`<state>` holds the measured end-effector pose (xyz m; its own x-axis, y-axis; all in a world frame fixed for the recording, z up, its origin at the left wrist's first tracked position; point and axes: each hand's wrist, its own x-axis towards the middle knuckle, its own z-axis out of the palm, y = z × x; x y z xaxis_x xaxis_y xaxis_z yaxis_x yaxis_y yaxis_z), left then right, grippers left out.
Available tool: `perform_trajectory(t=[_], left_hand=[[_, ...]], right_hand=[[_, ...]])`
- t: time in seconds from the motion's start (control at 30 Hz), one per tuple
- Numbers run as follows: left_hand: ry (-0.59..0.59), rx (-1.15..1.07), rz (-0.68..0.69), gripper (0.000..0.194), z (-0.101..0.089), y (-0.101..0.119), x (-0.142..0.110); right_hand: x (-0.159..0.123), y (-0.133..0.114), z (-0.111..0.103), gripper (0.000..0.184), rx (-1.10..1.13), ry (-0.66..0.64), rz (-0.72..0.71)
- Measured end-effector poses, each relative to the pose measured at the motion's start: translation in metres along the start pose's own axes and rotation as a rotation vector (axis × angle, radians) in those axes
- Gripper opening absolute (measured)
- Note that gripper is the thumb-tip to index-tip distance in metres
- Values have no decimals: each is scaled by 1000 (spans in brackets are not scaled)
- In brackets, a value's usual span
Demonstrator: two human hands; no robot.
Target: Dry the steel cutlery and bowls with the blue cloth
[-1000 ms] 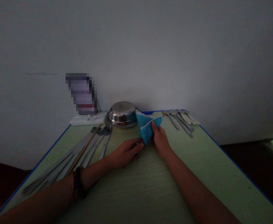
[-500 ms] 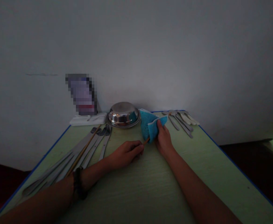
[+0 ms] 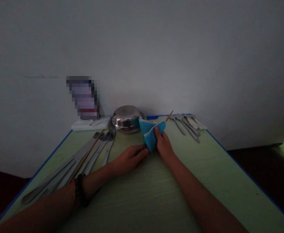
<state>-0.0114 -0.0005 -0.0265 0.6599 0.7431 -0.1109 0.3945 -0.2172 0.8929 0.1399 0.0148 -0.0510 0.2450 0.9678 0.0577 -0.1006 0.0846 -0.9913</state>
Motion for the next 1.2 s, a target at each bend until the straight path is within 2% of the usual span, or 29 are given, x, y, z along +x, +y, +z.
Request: perform_trajectory(t=[0.37,0.97,1.2], left_hand=[[3,61,7,33,-1,-1,1],[0,26,-26,33,0,3,0],[-12,32,0,32,0,3,0]], right_hand=[[1,0,0,48,-34,16,7],[2,1,-1,46,-74,19,-10],[1,1,-1,46,-74,14,-18]])
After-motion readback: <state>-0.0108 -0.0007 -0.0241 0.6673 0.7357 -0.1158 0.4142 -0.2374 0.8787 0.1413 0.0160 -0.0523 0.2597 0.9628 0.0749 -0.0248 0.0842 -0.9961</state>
